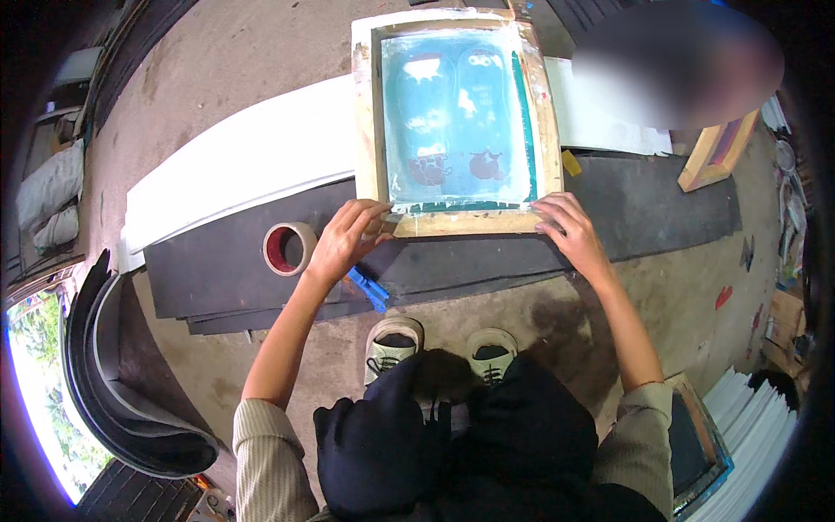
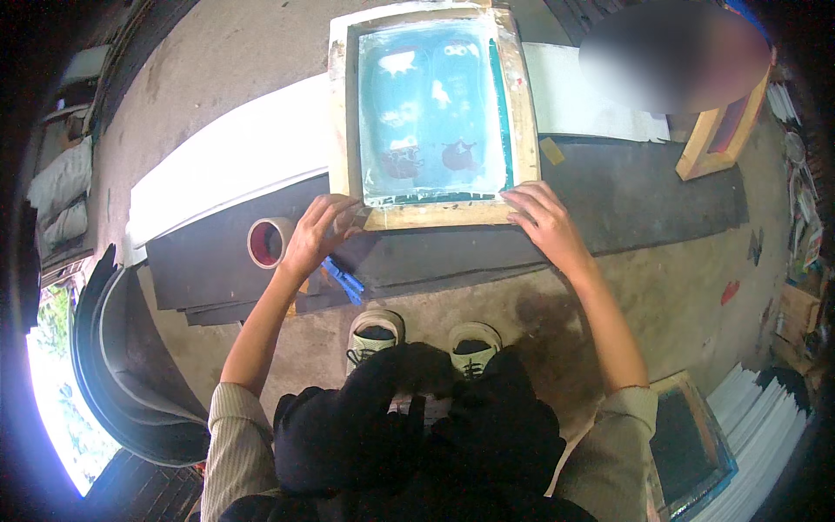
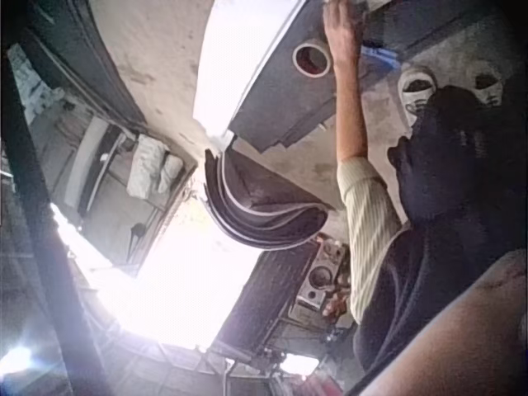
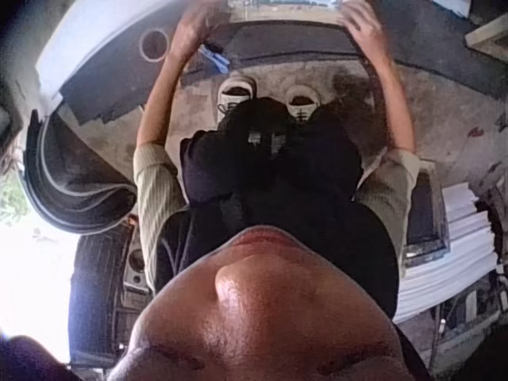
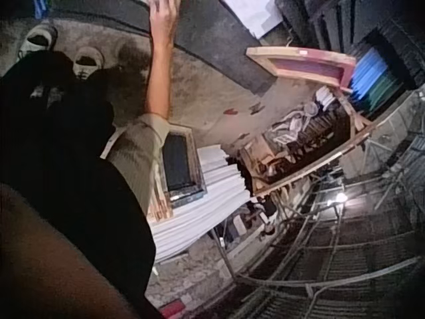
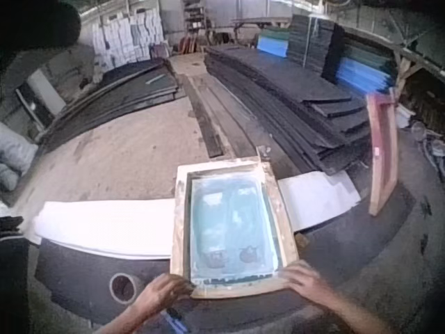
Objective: The person sits on the floor and repeatedly applies masking tape to the edges of a wooden frame with a blue screen. They tear off pieces of tape, press them along the frame edges, and smooth them down by hand.
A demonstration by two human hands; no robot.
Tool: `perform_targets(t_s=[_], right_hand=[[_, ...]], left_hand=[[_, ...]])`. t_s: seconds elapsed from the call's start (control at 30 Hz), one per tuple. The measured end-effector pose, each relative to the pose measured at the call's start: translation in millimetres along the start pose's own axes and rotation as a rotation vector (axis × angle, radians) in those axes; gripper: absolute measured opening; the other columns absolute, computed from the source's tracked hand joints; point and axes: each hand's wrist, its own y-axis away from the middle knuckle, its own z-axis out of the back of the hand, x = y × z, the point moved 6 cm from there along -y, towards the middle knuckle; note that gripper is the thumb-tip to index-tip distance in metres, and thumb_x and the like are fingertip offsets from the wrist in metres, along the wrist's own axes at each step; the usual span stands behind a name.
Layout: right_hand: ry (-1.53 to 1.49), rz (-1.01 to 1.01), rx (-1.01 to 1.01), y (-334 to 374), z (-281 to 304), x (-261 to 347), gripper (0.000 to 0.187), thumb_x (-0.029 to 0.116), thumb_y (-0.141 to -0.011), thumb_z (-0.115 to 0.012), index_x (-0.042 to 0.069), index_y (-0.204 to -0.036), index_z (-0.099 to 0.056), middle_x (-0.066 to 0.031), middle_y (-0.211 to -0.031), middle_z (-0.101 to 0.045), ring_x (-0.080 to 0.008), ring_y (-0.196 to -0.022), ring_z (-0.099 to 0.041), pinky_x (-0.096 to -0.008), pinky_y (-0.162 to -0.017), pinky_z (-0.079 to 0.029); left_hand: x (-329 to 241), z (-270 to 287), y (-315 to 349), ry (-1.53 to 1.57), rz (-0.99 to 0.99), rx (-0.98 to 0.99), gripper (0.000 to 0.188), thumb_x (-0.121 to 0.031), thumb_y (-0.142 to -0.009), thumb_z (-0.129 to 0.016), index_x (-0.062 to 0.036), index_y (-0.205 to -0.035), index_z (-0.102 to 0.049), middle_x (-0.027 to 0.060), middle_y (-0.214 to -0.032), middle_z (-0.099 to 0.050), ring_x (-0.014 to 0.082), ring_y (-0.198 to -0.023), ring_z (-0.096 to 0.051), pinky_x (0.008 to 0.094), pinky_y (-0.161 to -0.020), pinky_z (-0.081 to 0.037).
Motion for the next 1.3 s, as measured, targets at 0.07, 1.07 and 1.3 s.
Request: perform_targets(t_s=[0.07, 1.07, 1.3], right_hand=[[0.037, 0.052, 0.028, 0, -1, 3, 0.022, 0.002, -0.075, -0.063, 0.001, -0.097, -0.062, -0.0098, -0.096, -0.059, -0.0252, -0.094, -0.055, -0.0361, -0.083, -0.046], [0.389, 0.342, 0.089, 19, -13, -1, 0.031, 0.000, -0.067, -0.061, -0.002, -0.098, -0.061, -0.0092, -0.088, -0.054, -0.0243, -0.090, -0.053, -0.0340, -0.081, -0.048], [0.627, 0.199, 0.004, 52, -11, 15, 0.042, 0.002, -0.072, -0.056, 0.004, -0.114, -0.058, -0.0057, -0.104, -0.053, -0.0234, -0.101, -0.047, -0.0413, -0.095, -0.038]], left_hand=[[0, -7, -1, -0.019, -0.042, 0.009, 0.039, -0.005, -0.067, -0.070, -0.0064, -0.105, -0.058, 0.0076, -0.093, -0.059, 0.0249, -0.085, -0.058, 0.0341, -0.073, -0.051], [-3, -25, 25, -0.522, -0.342, 0.216, 0.046, -0.019, -0.068, -0.059, -0.0189, -0.114, -0.061, -0.0045, -0.114, -0.056, 0.0178, -0.110, -0.048, 0.0430, -0.088, -0.037], [-4, -29, 65, -0.600, -0.146, 0.187, 0.045, -0.016, -0.070, -0.057, -0.0213, -0.115, -0.061, -0.0025, -0.126, -0.047, 0.0179, -0.121, -0.041, 0.0456, -0.097, -0.032]])
